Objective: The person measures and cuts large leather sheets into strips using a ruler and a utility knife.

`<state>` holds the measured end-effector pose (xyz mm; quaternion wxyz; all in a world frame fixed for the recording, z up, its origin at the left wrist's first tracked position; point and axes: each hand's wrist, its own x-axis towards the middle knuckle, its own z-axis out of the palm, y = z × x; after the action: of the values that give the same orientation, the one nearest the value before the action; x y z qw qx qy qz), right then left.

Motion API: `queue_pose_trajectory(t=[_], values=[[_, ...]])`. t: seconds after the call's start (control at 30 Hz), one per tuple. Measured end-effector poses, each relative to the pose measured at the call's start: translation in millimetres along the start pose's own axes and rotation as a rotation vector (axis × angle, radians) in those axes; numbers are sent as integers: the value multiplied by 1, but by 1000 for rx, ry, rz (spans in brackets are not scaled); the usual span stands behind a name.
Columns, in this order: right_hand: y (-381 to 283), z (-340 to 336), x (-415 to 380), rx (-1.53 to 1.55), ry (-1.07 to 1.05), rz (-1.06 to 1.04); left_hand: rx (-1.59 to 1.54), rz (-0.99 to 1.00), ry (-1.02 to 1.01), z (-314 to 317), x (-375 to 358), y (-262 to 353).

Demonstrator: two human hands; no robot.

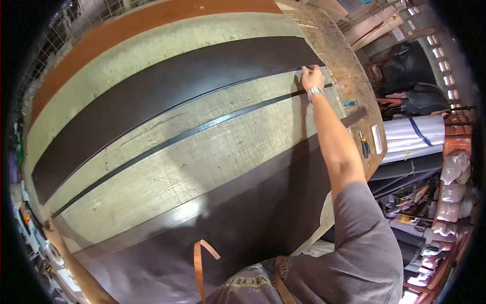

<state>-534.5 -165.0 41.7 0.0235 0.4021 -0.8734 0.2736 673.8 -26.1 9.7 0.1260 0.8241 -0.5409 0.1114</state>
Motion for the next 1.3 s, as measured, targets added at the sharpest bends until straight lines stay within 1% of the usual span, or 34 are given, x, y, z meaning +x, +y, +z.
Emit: queue_pose_trajectory(t=[0.03, 0.07, 0.1, 0.13, 0.17, 0.2, 0.23, 0.27, 0.3, 0.33, 0.43, 0.47, 0.5, 0.53, 0.57, 0.63, 0.67, 0.7, 0.73, 0.77, 0.8, 0.87, 0.93, 1.0, 1.07, 1.13, 1.2, 1.23, 1.27, 1.3], values=[[4, -21, -26, -55, 62, -244, -289, 257, 214, 6, -47, 5], [14, -49, -49, -36, -33, -373, -209, 140, 78, -26, -94, 59], [24, -70, -84, -33, 15, -493, -105, 31, -70, -67, -144, 128], [13, -107, -124, -78, -134, -480, 10, -59, -223, -115, -196, 208], [32, -124, -155, -49, -148, -619, 95, -222, -338, -144, -229, 267], [44, -142, -185, 12, -243, -668, -15, -176, -164, -138, -269, 287], [76, -146, -212, -61, -261, -698, 253, -17, -55, -102, -305, 267], [111, -148, -233, -166, -281, -740, 136, -120, -128, -117, -323, 308], [135, -143, -254, -219, -296, -715, 139, -177, -144, -105, -349, 329], [152, -138, -262, -299, -300, -678, 55, -191, -122, -103, -370, 361], [146, -132, -262, -321, -280, -618, -39, -151, -172, -119, -413, 474], [149, -130, -260, -301, -255, -637, -75, -119, -202, -122, -428, 511], [147, -131, -260, -265, -224, -671, -121, -68, -188, -123, -445, 547], [144, -138, -260, -242, -191, -697, -176, -10, -183, -124, -464, 583], [139, -145, -259, -188, -209, -710, -214, 34, -191, -129, -482, 617], [122, -168, -260, -131, -230, -686, -213, 111, -286, -158, -512, 677], [136, -162, -258, -114, -218, -711, -228, 164, -338, -165, -529, 711], [148, -155, -252, -50, -218, -759, -244, 180, -306, -163, -547, 733], [149, -168, -242, 46, -408, -704, -248, 179, -288, -163, -564, 753], [169, -162, -235, 150, -392, -762, -222, 194, -284, -163, -576, 768], [177, -169, -215, 295, -468, -780, -188, 193, -272, -162, -581, 779], [196, -192, -162, 437, -413, -794, -194, 173, -275, -163, -582, 781], [213, -211, -86, 296, -430, -652, -172, 181, -231, -157, -583, 787], [263, -183, -10, 226, -266, -766, -150, 179, -216, -160, -583, 791], [298, -178, 43, 9, -438, -808, -140, 174, -222, -156, -585, 790], [317, -184, 68, -111, -852, -696, -131, 178, -241, -158, -585, 794], [345, -174, 71, -195, -805, -876, -110, 144, -260, -164, -583, 793], [332, -191, 69, -165, -834, -906, -116, 120, -397, -187, -571, 802], [327, -201, 64, -112, -804, -951, -101, 147, -305, -170, -580, 793], [331, -193, 65, -180, -761, -1002, -153, 165, -198, -166, -582, 791]])
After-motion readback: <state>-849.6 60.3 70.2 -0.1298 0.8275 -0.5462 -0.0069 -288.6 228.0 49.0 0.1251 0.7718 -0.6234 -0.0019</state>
